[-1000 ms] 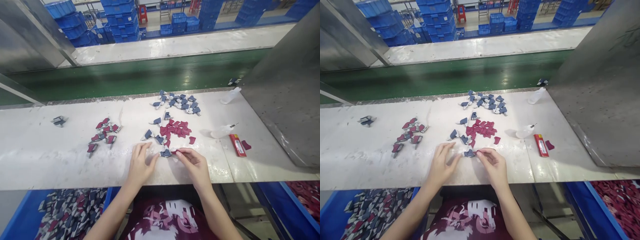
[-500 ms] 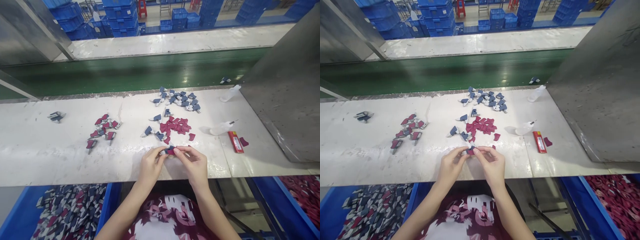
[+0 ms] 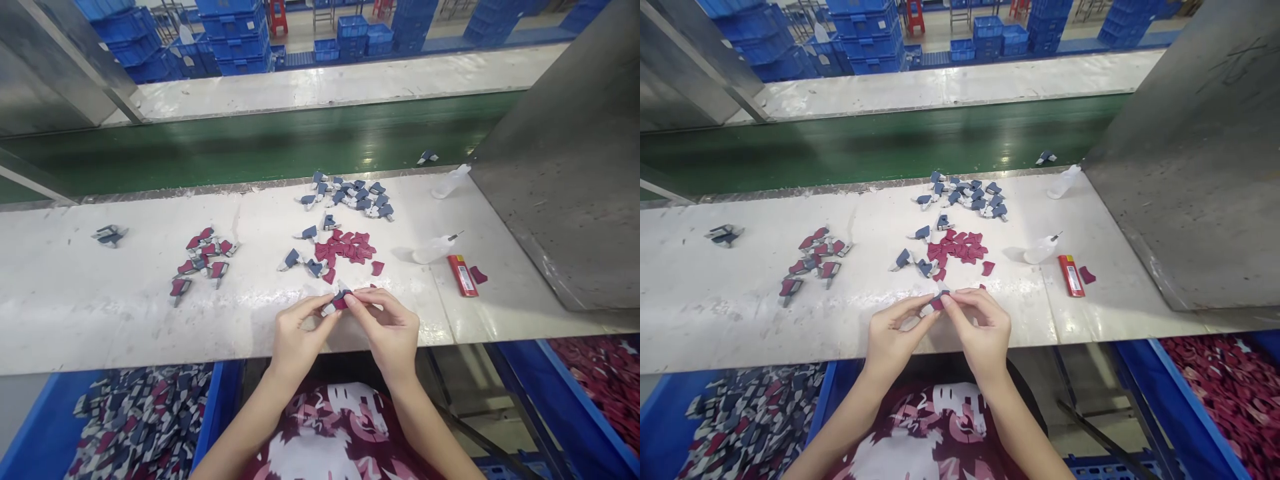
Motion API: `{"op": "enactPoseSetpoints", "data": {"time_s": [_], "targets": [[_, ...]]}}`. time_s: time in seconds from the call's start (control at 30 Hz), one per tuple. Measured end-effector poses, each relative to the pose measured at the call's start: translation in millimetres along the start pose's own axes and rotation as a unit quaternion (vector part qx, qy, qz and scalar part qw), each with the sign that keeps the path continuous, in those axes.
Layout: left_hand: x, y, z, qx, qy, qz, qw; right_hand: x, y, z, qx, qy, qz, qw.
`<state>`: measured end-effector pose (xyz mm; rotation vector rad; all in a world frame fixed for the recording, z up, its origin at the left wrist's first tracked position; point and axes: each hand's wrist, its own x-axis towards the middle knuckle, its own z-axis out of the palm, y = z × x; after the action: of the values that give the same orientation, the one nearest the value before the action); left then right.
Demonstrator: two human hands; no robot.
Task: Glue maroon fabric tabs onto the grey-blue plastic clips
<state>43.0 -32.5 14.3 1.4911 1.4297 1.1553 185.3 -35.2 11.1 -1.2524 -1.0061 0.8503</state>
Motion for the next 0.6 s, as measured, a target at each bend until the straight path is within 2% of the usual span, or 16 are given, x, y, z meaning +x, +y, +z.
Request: {"op": "enactPoseSetpoints", "data": {"time_s": [0.07,0.17,0.37,0.6], "targets": [[-0.2,6.3,-0.3,-0.056,-0.009,-0.06,0.997,-3.1,0.6,-0.2,-0.014,0.002,-0.042,0.999],[0.8,16.1,1.3,-0.118,-0.001,-0.098,0.988,-6.8,2.1,-0.7,-0.037,0.014,-0.123,0.992],[0.4,31.4,5.9,-0.187,0.027,-0.113,0.975,-9.7,0.7,-0.3,-0.104,0.078,-0.243,0.961],[-1.8,39.7,4.5,-0.214,0.025,-0.122,0.969,-7.7,-0.7,-0.7,-0.143,0.088,-0.327,0.93]]}}
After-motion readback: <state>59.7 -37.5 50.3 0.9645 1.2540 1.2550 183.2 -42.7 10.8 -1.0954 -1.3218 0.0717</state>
